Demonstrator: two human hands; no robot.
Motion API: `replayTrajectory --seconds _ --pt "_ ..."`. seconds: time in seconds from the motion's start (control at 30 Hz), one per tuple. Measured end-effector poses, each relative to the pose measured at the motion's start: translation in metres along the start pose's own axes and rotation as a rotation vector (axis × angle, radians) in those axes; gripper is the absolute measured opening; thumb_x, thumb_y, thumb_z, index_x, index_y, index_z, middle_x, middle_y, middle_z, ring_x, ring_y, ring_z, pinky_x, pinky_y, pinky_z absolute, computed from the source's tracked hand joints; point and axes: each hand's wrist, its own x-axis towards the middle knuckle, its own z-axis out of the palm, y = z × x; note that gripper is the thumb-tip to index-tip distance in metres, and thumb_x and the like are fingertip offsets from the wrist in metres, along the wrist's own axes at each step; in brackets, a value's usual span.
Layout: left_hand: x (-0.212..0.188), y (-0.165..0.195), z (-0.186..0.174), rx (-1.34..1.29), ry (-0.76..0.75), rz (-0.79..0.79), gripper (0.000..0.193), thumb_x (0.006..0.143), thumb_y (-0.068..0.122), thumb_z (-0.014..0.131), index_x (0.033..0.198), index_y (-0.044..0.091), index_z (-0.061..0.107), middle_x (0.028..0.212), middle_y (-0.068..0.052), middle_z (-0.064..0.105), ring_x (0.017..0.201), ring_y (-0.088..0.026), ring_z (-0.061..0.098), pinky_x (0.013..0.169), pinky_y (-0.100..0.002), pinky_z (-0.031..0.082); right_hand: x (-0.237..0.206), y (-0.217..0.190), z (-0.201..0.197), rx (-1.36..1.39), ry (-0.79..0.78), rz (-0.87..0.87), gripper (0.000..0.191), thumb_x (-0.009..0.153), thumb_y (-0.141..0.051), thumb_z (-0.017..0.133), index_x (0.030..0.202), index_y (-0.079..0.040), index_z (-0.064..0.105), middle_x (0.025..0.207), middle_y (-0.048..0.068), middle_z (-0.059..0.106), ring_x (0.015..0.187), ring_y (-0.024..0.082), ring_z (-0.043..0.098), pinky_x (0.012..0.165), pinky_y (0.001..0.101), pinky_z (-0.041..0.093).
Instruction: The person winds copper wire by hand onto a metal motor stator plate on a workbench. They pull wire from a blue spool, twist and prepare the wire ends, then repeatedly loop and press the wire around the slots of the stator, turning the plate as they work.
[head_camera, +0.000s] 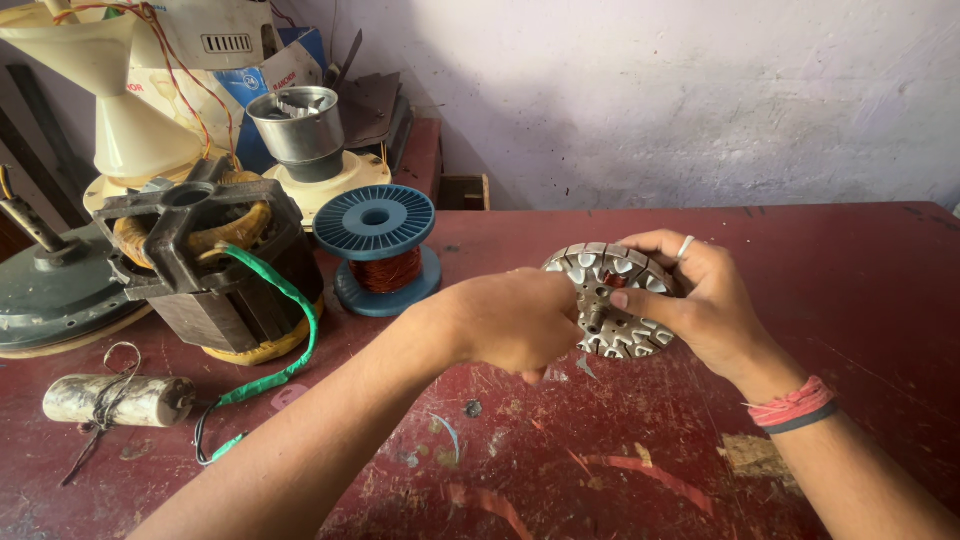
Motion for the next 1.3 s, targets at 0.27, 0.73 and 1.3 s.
replayTrajectory --seconds 0.27,0.73,1.3 --pt "0.001 0.005 0.005 -0.052 0.009 -0.059 0.026 0.090 0.010 0.048 0.088 -0.003 0.070 0.071 -0.013 0.075 0.069 -0.020 0.076 0.069 -0.040 0.059 0.001 0.004 -0.002 -0.098 -0.002 -0.087 0.043 0.079 -0.011 0.086 0.113 0.002 0.065 0.099 0.008 0.074 0.085 0.010 0.067 0.073 0.0259 0.058" --pt "0.002 0.003 0.005 -0.029 0.018 -0.016 0.026 0.089 0.010 0.050 0.082 -0.002 0.073 0.074 -0.011 0.077 0.068 -0.019 0.077 0.070 -0.037 0.064 0.000 -0.003 0.002 -0.189 0.019 -0.005 0.043 0.076 -0.022 0.086 0.110 0.003 0.076 0.084 0.004 0.078 0.070 0.005 0.068 0.057 0.0219 0.054" --pt "-0.008 0.010 0.007 0.255 0.067 0.000 0.023 0.088 0.013 0.054 0.092 0.001 0.073 0.091 -0.018 0.075 0.090 -0.030 0.075 0.081 -0.046 0.058 -0.004 -0.006 0.004 -0.303 0.012 -0.076 0.035 0.081 -0.028 0.084 0.100 0.000 0.076 0.074 -0.001 0.073 0.063 0.001 0.060 0.049 0.0204 0.048"
